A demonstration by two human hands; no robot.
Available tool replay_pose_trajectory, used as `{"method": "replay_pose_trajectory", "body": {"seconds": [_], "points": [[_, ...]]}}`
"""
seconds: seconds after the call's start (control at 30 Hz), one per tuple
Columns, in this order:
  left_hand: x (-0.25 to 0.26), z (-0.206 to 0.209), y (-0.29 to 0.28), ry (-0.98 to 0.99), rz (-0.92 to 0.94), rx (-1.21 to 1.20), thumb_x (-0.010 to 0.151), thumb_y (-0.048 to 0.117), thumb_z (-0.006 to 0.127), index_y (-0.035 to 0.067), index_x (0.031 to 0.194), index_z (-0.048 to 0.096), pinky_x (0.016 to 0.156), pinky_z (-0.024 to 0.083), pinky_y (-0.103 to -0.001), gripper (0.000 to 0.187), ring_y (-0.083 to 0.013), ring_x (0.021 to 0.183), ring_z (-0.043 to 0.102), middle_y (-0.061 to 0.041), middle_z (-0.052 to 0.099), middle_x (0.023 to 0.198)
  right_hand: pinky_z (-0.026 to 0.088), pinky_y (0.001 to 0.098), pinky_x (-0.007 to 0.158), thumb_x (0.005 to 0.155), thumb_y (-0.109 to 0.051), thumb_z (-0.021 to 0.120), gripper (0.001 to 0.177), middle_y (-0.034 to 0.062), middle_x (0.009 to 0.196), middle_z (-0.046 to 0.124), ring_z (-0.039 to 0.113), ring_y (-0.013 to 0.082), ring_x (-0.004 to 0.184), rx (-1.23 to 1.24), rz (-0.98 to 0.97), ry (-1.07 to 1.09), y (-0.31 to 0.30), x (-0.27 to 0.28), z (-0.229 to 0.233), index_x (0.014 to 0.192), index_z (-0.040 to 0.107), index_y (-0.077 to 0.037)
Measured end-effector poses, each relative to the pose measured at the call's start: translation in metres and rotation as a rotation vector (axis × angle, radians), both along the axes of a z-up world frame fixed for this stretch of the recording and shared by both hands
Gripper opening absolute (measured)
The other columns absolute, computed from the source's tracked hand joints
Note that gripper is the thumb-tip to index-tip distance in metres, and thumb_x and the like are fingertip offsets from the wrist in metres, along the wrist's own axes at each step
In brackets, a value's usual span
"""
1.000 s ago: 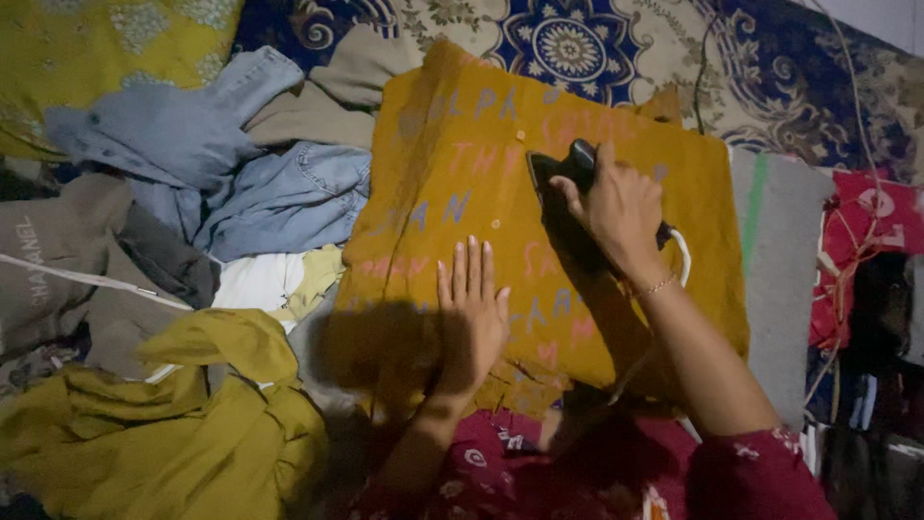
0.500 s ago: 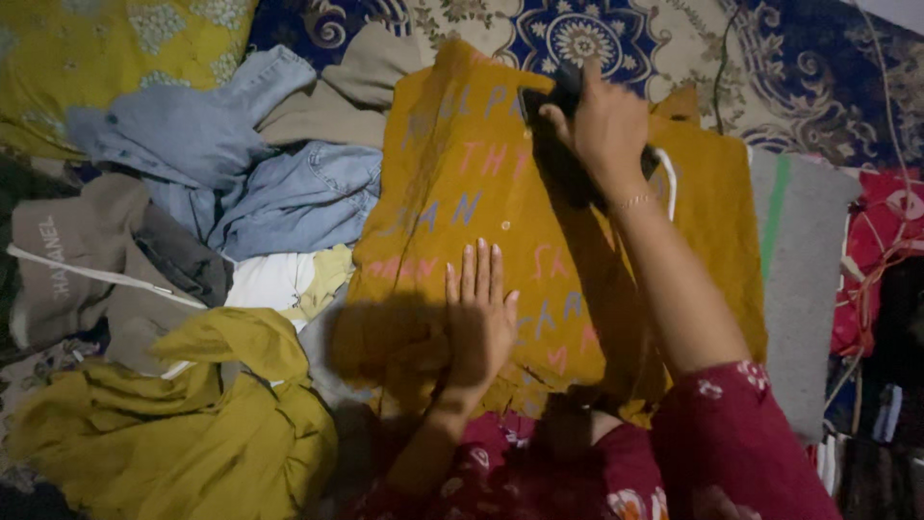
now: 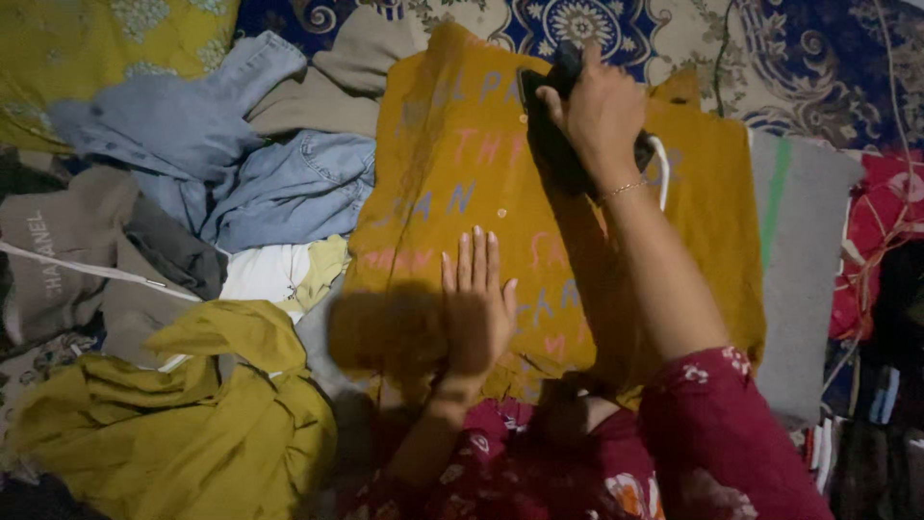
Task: The person irons a mustard-yellow t-shirt with colorful text on a makeshift ironing board placed on the floor. They use a black electric iron to smooth the fabric, frequently adjusting the shirt's position and flipping it over to iron different sections.
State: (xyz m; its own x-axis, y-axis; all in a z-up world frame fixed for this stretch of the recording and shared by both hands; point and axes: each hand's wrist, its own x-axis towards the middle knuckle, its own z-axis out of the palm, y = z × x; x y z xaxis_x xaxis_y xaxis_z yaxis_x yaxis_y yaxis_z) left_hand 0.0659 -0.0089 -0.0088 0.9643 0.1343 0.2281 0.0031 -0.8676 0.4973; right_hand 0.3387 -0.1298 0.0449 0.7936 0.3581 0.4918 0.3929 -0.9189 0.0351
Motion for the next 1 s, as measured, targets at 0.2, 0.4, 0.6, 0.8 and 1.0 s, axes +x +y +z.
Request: {"method": "replay_pose_trajectory", "body": {"seconds": [0.2,0.4,0.6,0.8,1.0], "points": [[-0.001,-0.003,-0.002,-0.032,0.027,0.126,0.098,0.034,0.061,0.0,0.159,0.032,0.125,0.018,-0.055,0.075,-0.0334,0.155,0.028,-0.019,0.029,0.167,0.052,0.0472,0.052,0.085,-0.054,0.083,0.058,0.0155,0.068,0.068,0.067,0.037,0.058,0.02,-0.053,0.046,-0.013,-0.063,0.002,0.11,0.062,-0.006],[-0.002,-0.005,-0.002,-0.055,0.029,0.126,0.098,0.035,0.062,0.0,0.159,0.033,0.126,0.018,-0.054,0.076,-0.0338,0.154,0.029,-0.019,0.031,0.166,0.051,0.0469,0.045,0.092,-0.058,0.071,0.066,0.0172,0.062,0.066,0.065,0.0378,0.05,-0.092,-0.119,0.341,-0.043,-0.181,0.024,0.125,0.061,-0.002],[0.001,0.0,-0.001,0.051,-0.001,0.155,0.098,0.037,0.059,-0.002,0.158,0.032,0.125,0.016,-0.056,0.076,-0.0365,0.153,0.028,-0.021,0.029,0.165,0.05,0.0413,0.042,0.088,-0.063,0.071,0.072,0.0173,0.067,0.067,0.066,0.0327,0.05,-0.151,-0.081,0.194,-0.048,-0.217,0.03,0.126,0.064,-0.002],[0.0,0.004,0.0,0.037,-0.023,0.085,0.102,0.034,0.053,-0.003,0.158,0.03,0.126,0.014,-0.056,0.071,-0.0366,0.155,0.025,-0.022,0.027,0.167,0.052,0.0458,0.048,0.089,-0.062,0.077,0.068,0.0161,0.066,0.067,0.067,0.0356,0.054,-0.071,-0.155,0.107,-0.039,-0.106,0.007,0.12,0.061,-0.003],[0.002,0.01,-0.001,0.078,-0.005,0.09,0.1,0.034,0.054,-0.003,0.157,0.031,0.125,0.014,-0.056,0.072,-0.0363,0.154,0.025,-0.022,0.028,0.165,0.054,0.0491,0.055,0.085,-0.053,0.085,0.063,0.0182,0.073,0.07,0.07,0.0405,0.065,0.084,-0.187,0.056,-0.017,-0.013,-0.008,0.107,0.058,-0.001]]}}
